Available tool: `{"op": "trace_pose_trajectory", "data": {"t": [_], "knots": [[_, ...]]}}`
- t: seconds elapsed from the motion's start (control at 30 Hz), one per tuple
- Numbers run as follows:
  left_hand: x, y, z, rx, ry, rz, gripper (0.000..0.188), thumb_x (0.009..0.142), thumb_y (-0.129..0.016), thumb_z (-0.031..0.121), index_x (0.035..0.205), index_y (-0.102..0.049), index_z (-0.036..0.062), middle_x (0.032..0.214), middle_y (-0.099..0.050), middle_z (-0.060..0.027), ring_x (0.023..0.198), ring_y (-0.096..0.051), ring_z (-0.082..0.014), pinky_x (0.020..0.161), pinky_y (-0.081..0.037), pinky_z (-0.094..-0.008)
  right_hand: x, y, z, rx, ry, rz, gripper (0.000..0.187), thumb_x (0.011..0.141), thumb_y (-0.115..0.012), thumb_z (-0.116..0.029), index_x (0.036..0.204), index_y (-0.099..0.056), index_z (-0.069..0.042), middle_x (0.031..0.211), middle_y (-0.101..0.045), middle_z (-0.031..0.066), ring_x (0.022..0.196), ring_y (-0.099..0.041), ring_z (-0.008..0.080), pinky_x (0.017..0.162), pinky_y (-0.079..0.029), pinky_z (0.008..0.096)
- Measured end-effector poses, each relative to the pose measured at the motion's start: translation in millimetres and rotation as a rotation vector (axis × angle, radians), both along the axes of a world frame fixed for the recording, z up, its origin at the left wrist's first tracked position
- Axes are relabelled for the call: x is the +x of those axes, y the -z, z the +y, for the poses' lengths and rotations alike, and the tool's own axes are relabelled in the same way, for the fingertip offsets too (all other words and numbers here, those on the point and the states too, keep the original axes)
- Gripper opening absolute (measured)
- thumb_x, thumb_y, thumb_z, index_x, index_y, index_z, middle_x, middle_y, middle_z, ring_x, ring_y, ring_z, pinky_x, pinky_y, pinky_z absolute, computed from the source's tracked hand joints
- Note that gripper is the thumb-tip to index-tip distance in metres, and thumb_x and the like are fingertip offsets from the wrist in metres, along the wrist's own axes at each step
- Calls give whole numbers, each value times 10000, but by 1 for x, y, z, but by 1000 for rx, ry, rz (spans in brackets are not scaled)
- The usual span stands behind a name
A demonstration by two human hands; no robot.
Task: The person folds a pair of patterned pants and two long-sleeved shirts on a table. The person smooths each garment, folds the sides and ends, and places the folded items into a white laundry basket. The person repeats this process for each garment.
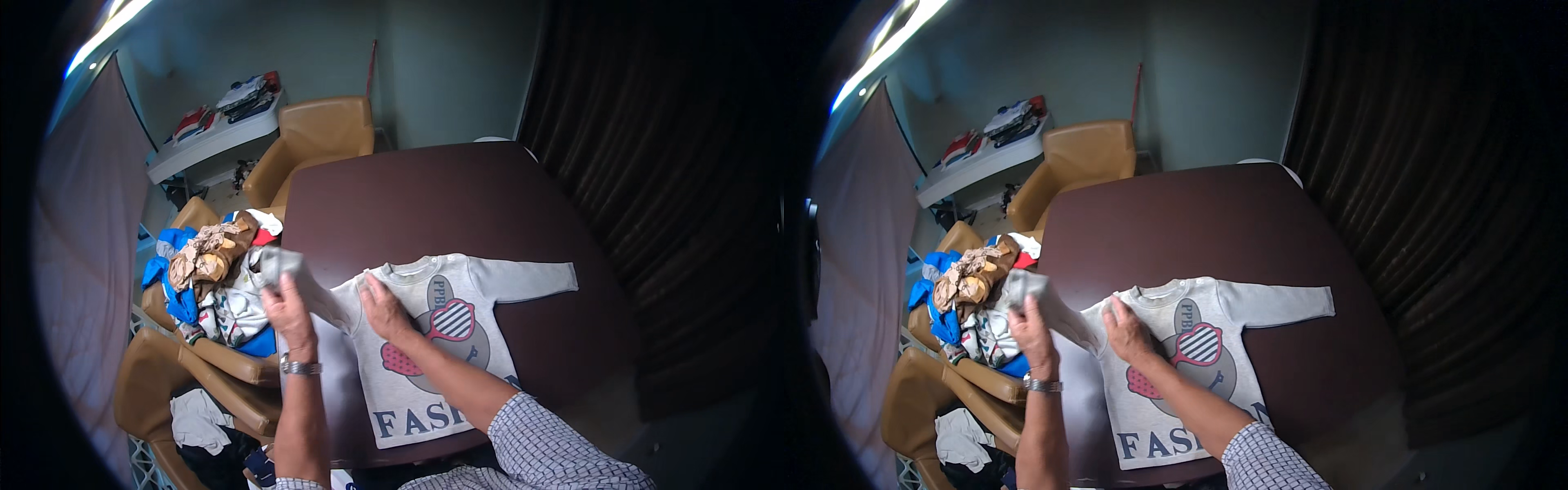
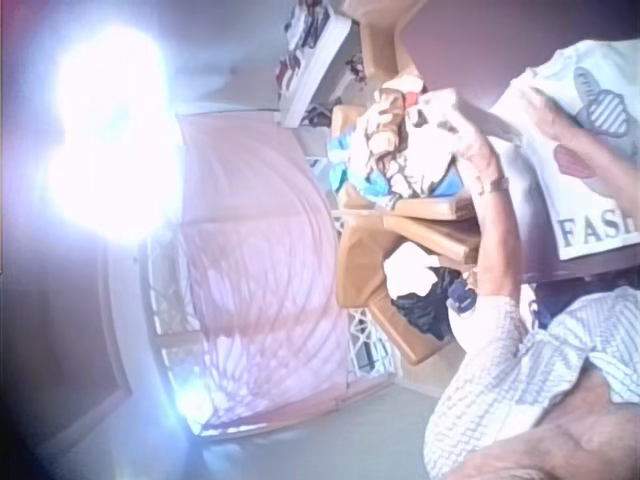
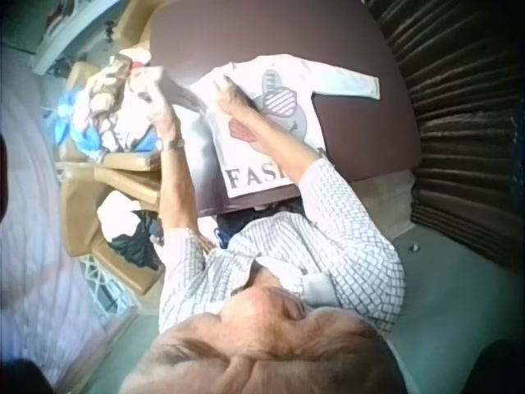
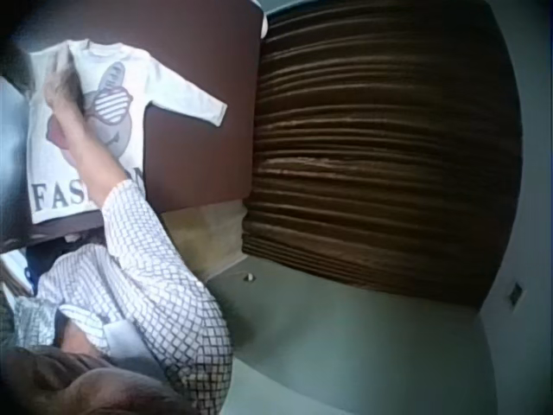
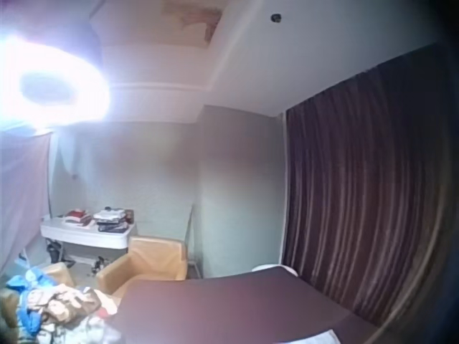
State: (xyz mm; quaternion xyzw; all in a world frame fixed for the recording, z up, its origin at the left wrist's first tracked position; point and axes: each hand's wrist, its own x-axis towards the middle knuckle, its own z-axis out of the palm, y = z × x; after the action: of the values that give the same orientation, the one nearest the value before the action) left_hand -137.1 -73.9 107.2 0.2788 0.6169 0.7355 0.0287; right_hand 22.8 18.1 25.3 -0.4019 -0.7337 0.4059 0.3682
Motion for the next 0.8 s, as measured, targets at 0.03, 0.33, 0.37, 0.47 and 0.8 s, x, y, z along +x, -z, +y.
{"op": "trace_pose_trajectory", "data": {"t": [0.03, 0.33, 0.37, 0.47, 0.8], "knots": [[23, -7, 17, 13, 51, 89, 240, 1142, -655, 254, 1194, -672, 21, 1085, -723, -40, 929, -651, -127, 795, -552, -323, 11, 0, 9, -58, 18, 201, 570, 1158, -523, -404, 1572, -545, -13, 1398, -709, 244, 1321, -682, 350, 1132, -527, 443], [162, 65, 57, -462, 597, 784, 584, 976, -793, 267, 1467, -583, 32, 1392, -698, -253, 1441, -564, -493, 1267, -317, -661, 119, 15, 58, -403, 250, 230, 623, 1075, -646, -509, 1434, -621, -1, 1169, -735, 160, 1088, -710, 227, 916, -577, 395], [167, 62, 51, -488, 650, 826, 592, 974, -797, 242, 1485, -582, 33, 1444, -684, -246, 1493, -535, -464, 1269, -327, -649, 123, 22, 62, -341, 316, 183, 617, 1051, -693, -469, 1450, -612, -5, 1182, -734, 168, 1028, -735, 209, 845, -613, 380], [158, 66, 23, -449, 531, 925, 580, 972, -799, 200, 1487, -587, 37, 1495, -663, -236, 1505, -536, -442, 1291, -304, -642, 121, 11, 52, -394, 345, 122, 652, 946, -804, -346, 1465, -594, -11, 1069, -756, 174, 829, -768, 227, 726, -639, 393], [114, 76, -15, -825, 360, 959, 761, 1009, -741, 429, 1607, -511, 17, 1693, -459, -274, 1624, -353, -447, 1324, -203, -658, 119, 34, 74, -349, 366, 23, 599, 890, -765, -188, 1452, -597, -65, 1191, -762, 271, 1107, -751, 430, 964, -593, 504]]}}
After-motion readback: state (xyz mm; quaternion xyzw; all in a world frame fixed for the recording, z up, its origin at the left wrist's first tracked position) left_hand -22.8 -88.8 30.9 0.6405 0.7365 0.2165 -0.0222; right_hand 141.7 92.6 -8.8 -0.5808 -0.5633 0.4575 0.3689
